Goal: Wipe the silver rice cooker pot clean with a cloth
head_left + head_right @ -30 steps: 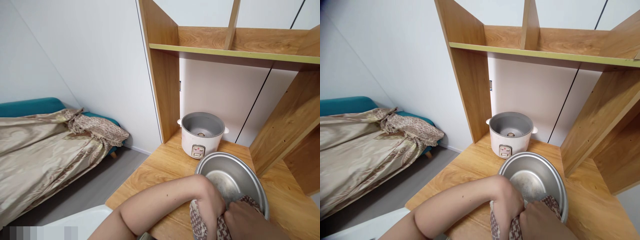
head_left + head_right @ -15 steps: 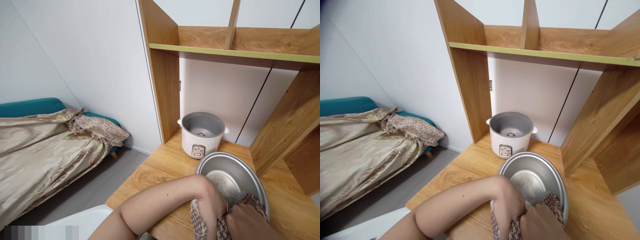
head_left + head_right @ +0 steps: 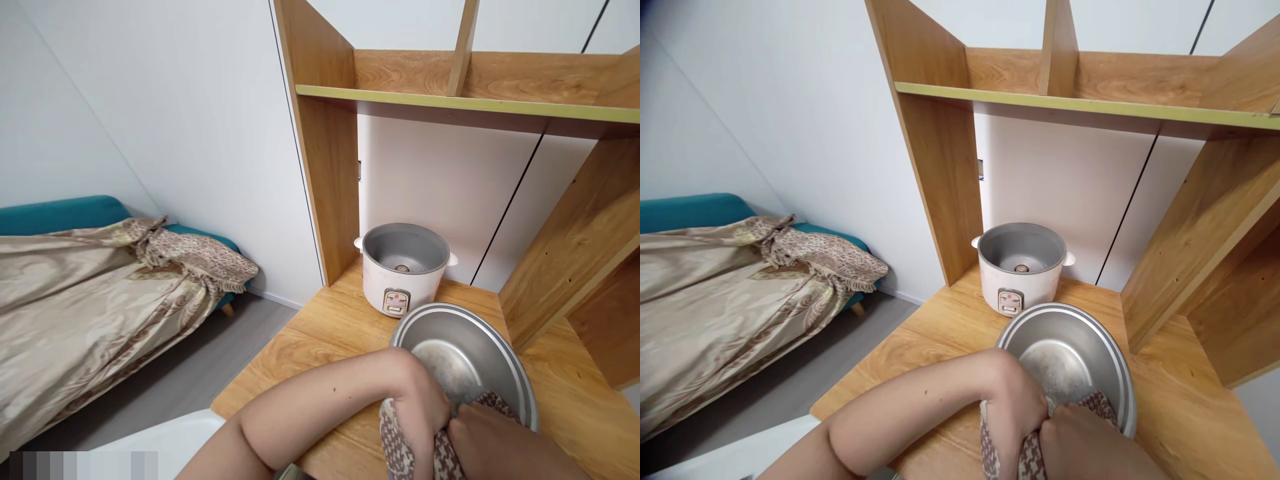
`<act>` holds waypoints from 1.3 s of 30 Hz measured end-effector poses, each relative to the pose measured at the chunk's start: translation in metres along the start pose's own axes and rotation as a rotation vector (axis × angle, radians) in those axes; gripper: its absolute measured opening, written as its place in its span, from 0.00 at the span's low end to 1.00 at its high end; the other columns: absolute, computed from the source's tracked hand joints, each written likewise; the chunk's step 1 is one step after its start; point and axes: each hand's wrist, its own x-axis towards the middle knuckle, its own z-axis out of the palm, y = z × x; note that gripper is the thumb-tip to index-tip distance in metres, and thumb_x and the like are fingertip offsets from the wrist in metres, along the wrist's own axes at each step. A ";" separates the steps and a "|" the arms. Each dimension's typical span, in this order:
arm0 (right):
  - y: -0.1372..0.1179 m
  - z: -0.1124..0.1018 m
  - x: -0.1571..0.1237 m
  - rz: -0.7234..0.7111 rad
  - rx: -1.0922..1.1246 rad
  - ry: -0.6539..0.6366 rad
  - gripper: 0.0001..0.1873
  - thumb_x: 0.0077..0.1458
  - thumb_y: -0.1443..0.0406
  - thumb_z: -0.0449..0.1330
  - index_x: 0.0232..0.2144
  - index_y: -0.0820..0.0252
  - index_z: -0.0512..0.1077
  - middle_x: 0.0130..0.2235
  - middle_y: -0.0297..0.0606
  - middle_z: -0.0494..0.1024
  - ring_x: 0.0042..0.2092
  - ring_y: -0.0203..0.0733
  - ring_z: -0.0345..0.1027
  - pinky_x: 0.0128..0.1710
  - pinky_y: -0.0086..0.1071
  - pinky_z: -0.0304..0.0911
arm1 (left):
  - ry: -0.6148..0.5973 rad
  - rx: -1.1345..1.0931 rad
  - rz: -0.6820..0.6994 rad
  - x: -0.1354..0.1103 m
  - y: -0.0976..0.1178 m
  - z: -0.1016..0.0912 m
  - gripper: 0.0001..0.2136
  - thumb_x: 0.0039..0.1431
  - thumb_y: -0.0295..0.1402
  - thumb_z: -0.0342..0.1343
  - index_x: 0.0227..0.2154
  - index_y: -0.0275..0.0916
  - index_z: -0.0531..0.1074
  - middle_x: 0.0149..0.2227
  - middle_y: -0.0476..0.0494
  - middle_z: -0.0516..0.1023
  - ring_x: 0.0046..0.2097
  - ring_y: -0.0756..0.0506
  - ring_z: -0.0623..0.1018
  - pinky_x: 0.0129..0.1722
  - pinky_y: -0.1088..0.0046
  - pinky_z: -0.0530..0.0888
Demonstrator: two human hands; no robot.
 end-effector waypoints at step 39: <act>0.002 0.009 0.003 0.089 -0.134 0.033 0.16 0.56 0.62 0.52 0.27 0.56 0.79 0.31 0.39 0.82 0.31 0.51 0.76 0.26 0.36 0.54 | -0.015 0.074 0.001 -0.003 0.003 -0.002 0.13 0.32 0.36 0.62 0.09 0.41 0.62 0.19 0.48 0.72 0.31 0.42 0.76 0.37 0.67 0.73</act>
